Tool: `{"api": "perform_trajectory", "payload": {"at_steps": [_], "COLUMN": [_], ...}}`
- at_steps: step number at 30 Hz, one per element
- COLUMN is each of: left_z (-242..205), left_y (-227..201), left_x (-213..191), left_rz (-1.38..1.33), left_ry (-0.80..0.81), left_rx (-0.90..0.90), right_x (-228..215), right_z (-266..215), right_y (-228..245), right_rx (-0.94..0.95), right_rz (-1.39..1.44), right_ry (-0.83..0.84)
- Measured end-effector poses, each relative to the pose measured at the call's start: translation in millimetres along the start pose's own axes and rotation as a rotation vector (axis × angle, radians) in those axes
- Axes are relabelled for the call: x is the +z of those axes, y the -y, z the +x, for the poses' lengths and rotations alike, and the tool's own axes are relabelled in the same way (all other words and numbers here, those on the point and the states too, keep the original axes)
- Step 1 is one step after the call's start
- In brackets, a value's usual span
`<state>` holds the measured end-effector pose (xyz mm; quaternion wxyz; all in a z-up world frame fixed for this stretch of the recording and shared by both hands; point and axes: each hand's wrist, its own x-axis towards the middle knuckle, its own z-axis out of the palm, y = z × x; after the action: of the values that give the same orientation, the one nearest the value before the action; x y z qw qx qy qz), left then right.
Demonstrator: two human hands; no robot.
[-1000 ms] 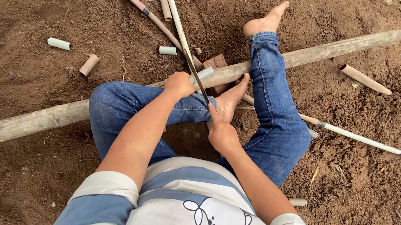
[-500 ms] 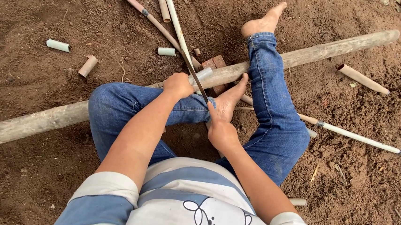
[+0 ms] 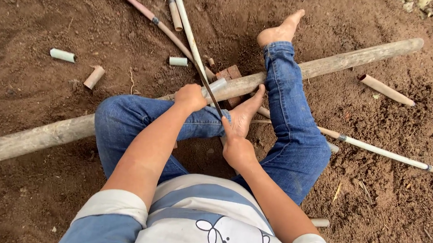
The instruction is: Cutting PVC pipes into smaller sections using a handheld hacksaw blade while sitting on the ground.
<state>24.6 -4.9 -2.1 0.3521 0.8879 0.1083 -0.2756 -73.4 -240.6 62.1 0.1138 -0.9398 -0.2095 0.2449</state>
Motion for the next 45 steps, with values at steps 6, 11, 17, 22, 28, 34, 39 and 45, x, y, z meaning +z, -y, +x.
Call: {"api": "perform_trajectory", "payload": {"at_steps": [6, 11, 17, 22, 28, 34, 39, 45], "left_z": [15.5, 5.6, 3.2, 8.0, 8.4, 17.8, 25.5, 5.4], "left_y": [12.8, 3.1, 4.1, 0.7, 5.4, 8.1, 14.7, 0.5], "left_x": [8.2, 2.6, 3.6, 10.9, 15.4, 19.6, 25.8, 8.9], "left_rz": [-0.051, -0.058, -0.048, 0.044, 0.051, 0.108, 0.115, 0.149], "left_ry": [-0.032, -0.041, -0.059, -0.111, -0.125, -0.13, -0.144, -0.094], "left_rx": [0.011, -0.021, 0.013, -0.064, 0.027, 0.084, 0.052, -0.024], "right_x": [-0.1, -9.0, 0.9, -18.8, -7.4, -5.9, 14.8, 7.3], "right_z": [0.6, -17.1, 10.7, -17.5, -9.0, 6.8, -17.2, 16.1], "right_y": [-2.9, -2.6, -2.4, 24.0, 16.2, 14.6, -7.1, 9.9], "right_rx": [-0.028, -0.063, -0.093, 0.161, 0.204, 0.165, 0.083, 0.062], "right_rz": [-0.036, -0.117, -0.272, -0.026, -0.037, -0.047, -0.033, 0.021], "right_ry": [-0.018, -0.006, -0.023, -0.034, -0.049, -0.049, -0.107, -0.131]}}
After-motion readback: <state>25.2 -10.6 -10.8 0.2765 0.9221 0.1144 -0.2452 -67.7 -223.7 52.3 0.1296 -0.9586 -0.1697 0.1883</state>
